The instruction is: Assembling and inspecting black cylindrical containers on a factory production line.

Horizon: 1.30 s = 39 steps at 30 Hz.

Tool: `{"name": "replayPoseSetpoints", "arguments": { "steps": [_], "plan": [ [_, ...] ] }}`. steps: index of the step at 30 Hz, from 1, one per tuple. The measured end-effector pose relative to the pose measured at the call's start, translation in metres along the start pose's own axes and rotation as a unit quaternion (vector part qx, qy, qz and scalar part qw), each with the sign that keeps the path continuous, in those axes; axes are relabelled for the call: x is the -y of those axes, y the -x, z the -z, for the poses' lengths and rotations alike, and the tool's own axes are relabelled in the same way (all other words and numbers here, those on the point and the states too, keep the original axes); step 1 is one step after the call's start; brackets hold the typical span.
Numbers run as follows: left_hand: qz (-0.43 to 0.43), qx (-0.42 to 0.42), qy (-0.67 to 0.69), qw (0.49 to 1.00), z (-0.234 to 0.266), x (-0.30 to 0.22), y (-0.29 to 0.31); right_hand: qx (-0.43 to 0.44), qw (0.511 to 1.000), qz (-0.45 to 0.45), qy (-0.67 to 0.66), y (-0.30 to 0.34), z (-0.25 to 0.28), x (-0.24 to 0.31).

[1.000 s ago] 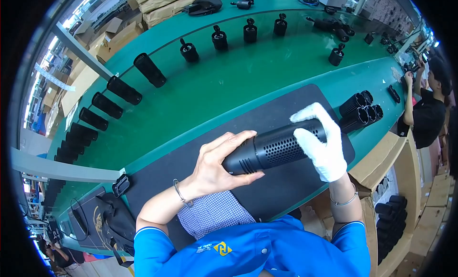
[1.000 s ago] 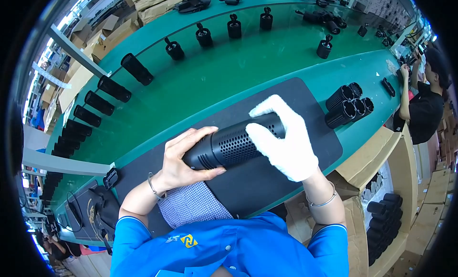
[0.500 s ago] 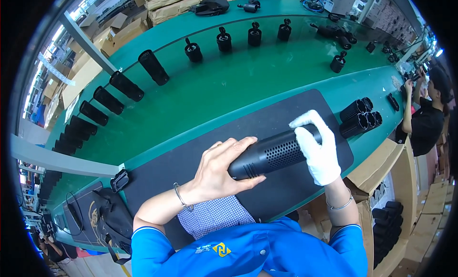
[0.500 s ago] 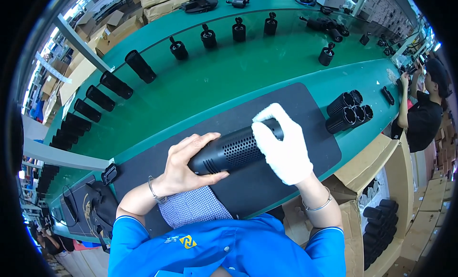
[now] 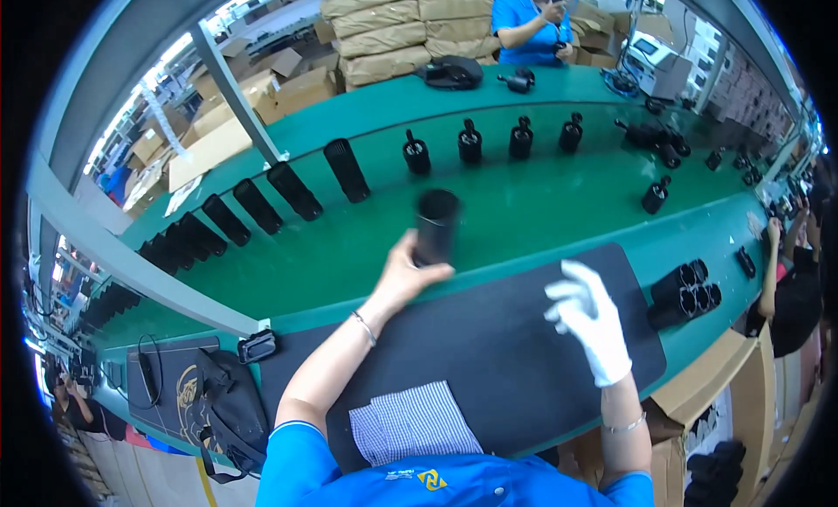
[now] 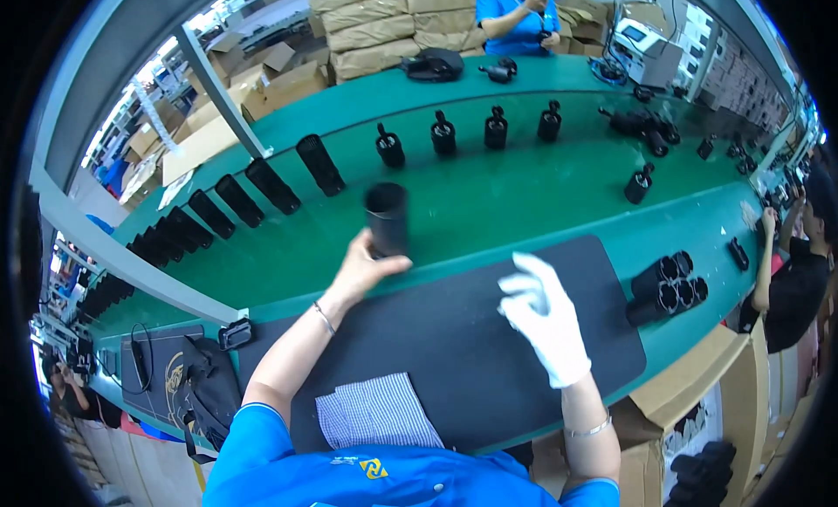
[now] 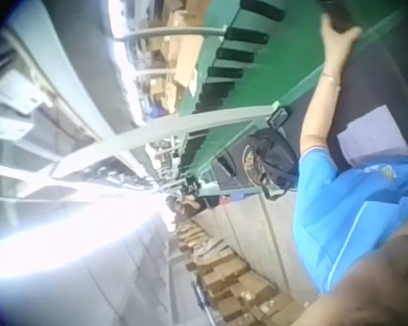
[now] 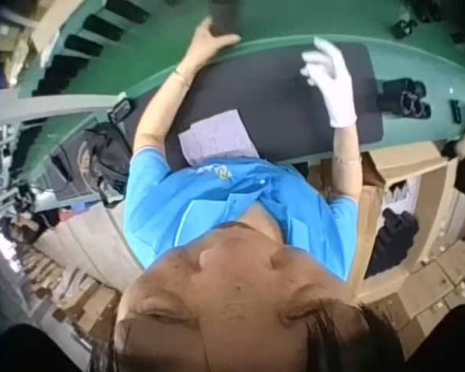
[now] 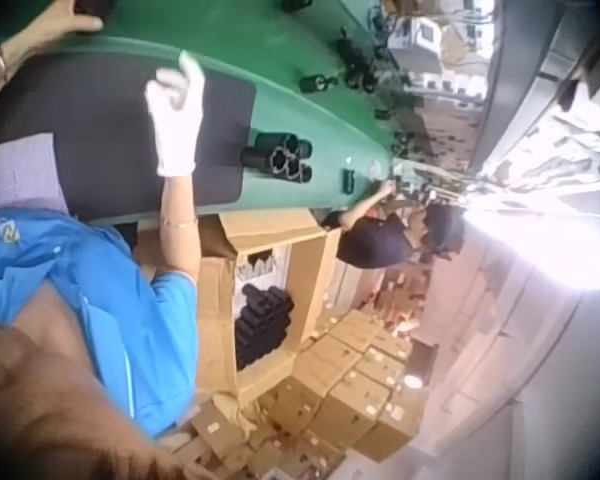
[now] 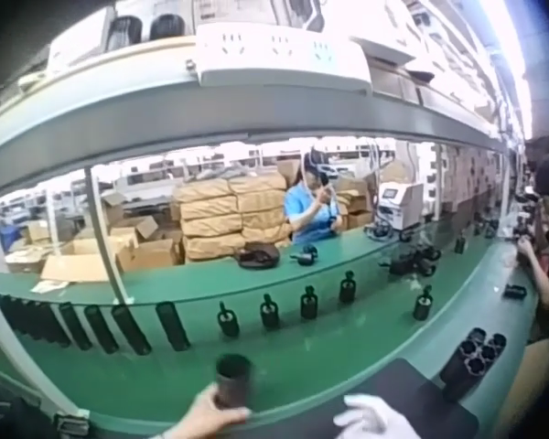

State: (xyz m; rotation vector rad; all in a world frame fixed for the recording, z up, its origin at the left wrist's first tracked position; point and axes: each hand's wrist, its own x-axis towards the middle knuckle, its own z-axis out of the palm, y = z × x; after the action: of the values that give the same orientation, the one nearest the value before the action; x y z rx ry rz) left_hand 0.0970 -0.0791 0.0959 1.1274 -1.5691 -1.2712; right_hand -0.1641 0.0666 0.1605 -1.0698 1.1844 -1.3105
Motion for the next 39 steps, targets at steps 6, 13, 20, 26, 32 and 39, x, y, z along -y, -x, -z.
{"name": "replayPoseSetpoints", "arguments": {
  "steps": [6,13,20,26,32,39],
  "plan": [
    [-0.05,-0.294,-0.023,0.954,0.123,0.072,-0.068,-0.103,0.987,-0.045,0.112,0.034,0.033,-0.076],
    [-0.007,-0.385,-0.116,0.916,0.149,0.111,-0.066,-0.197,0.964,-0.032,0.173,0.039,0.036,-0.1],
    [-0.189,-0.268,-0.292,0.898,0.042,0.064,-0.057,-0.25,0.939,-0.007,0.235,0.044,0.041,-0.119],
    [0.014,-0.222,-0.276,0.935,0.052,0.04,-0.213,-0.213,0.949,0.004,0.234,0.049,0.032,-0.105],
    [-0.076,-0.015,-0.114,0.99,0.012,0.003,-0.222,-0.234,0.888,0.111,0.38,0.05,0.036,-0.106],
    [-0.11,-0.016,0.065,0.992,0.017,0.0,-0.117,-0.479,0.817,0.069,0.314,0.066,0.085,-0.054]
  ]
}}
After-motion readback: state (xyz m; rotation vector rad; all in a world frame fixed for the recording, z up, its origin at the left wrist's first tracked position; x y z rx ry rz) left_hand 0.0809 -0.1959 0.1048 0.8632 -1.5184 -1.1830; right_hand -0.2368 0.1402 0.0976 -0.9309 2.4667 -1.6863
